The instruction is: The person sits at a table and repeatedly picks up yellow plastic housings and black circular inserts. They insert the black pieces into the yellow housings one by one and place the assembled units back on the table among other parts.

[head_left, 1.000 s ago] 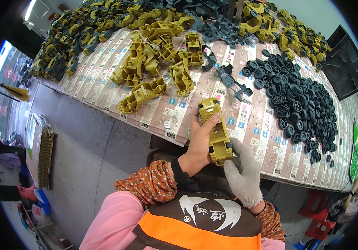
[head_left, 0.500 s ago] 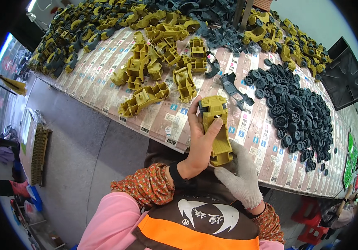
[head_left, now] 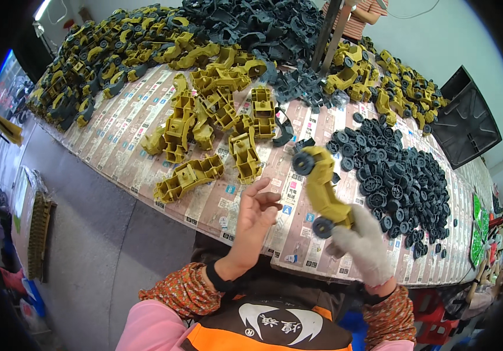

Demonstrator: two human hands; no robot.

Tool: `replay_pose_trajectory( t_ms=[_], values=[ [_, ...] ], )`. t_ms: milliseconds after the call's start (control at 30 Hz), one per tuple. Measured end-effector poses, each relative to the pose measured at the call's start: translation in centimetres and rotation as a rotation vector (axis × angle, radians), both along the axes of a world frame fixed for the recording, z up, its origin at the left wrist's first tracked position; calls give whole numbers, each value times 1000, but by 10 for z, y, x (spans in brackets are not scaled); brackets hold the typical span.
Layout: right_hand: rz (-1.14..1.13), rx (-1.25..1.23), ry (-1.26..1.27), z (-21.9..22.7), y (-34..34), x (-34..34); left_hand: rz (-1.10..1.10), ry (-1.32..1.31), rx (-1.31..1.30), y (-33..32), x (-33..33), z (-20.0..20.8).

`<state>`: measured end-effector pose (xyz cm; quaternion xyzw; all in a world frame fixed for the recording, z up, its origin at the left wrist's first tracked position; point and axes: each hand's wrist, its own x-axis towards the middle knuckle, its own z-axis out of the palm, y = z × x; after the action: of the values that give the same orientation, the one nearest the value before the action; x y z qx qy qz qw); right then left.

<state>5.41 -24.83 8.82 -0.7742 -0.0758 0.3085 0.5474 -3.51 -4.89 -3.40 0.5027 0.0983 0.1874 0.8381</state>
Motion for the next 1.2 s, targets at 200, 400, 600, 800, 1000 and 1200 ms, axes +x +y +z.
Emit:
replay_pose_trajectory(
  t_ms=[200,400,600,800,1000,1200],
  values=[
    [-104,104,-114,6,-7,111,103,37,-6,36,-15,-11],
    [-282,329,-139,-3,7,266,196,74,19,60,-28,-6],
    [-397,318,-639,17,44,330,276,125,57,80,-47,-11],
    [40,-257,-790,-10,54,240,379,143,173,96,-48,-16],
    [327,-120,-906,-48,34,125,528,104,613,133,-31,-14],
    [421,-201,-769,-39,9,44,548,365,1363,149,-27,7]
  ],
)
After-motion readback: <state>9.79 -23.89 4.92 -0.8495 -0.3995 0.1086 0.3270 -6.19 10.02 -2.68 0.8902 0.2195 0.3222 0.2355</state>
